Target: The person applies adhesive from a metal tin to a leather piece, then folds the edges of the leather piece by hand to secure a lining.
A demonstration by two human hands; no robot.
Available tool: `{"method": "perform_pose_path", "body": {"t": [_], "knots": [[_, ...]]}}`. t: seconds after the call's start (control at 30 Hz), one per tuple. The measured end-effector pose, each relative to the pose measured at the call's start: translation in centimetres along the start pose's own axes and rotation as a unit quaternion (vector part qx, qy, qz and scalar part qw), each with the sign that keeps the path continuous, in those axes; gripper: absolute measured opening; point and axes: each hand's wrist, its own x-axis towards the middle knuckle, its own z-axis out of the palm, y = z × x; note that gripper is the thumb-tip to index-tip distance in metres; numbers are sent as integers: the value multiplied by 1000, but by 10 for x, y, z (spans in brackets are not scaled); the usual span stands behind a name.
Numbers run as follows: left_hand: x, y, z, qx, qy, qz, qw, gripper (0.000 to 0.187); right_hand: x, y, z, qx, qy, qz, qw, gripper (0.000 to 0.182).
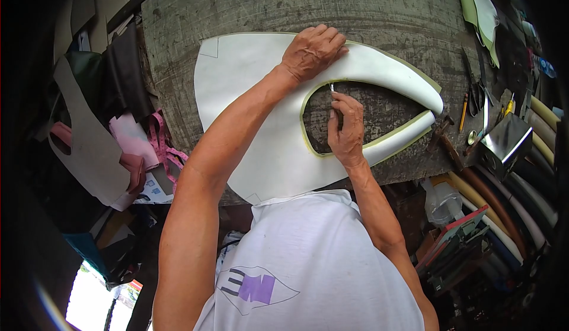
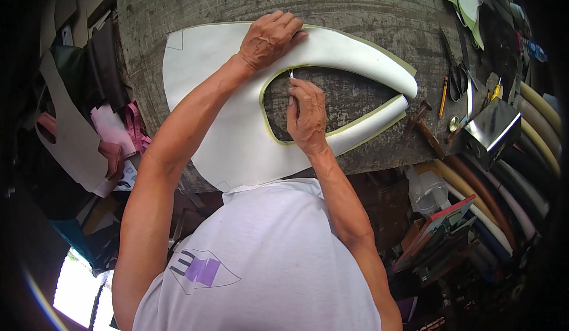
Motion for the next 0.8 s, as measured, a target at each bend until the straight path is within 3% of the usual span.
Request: {"method": "perform_pose_path", "body": {"t": [0.13, 0.23, 0.37, 0.47, 0.57, 0.6, 0.67, 0.8], "knots": [[1, 0, 0, 3, -5, -8, 1000, 19, 15, -15, 3, -78, 19, 31, 996, 31], [1, 1, 0, 2, -6, -8, 1000, 18, 12, -19, 11, -152, -45, -12, 987, 28], [1, 0, 1, 4, -1, -10, 1000, 18, 1, -23, -14, 185, -101, 26, 977, 28], [3, 1, -1, 8, -23, -11, 1000, 18, -25, -25, -66, 268, -40, 128, 954, 27], [9, 0, -4, -65, -19, -53, 996, 14, -79, 6, -135, 127, 97, 223, 962, 26], [9, 5, -10, -107, -38, -120, 986, 18, -99, 19, -164, 52, 116, 251, 959, 26], [-7, 1, -20, -24, 11, -75, 997, 31, -142, 45, -217, -87, 161, 328, 927, 25], [-85, 19, -60, 37, 11, -162, 986, 28, -208, 116, -307, -195, 223, 371, 880, 26]]}}
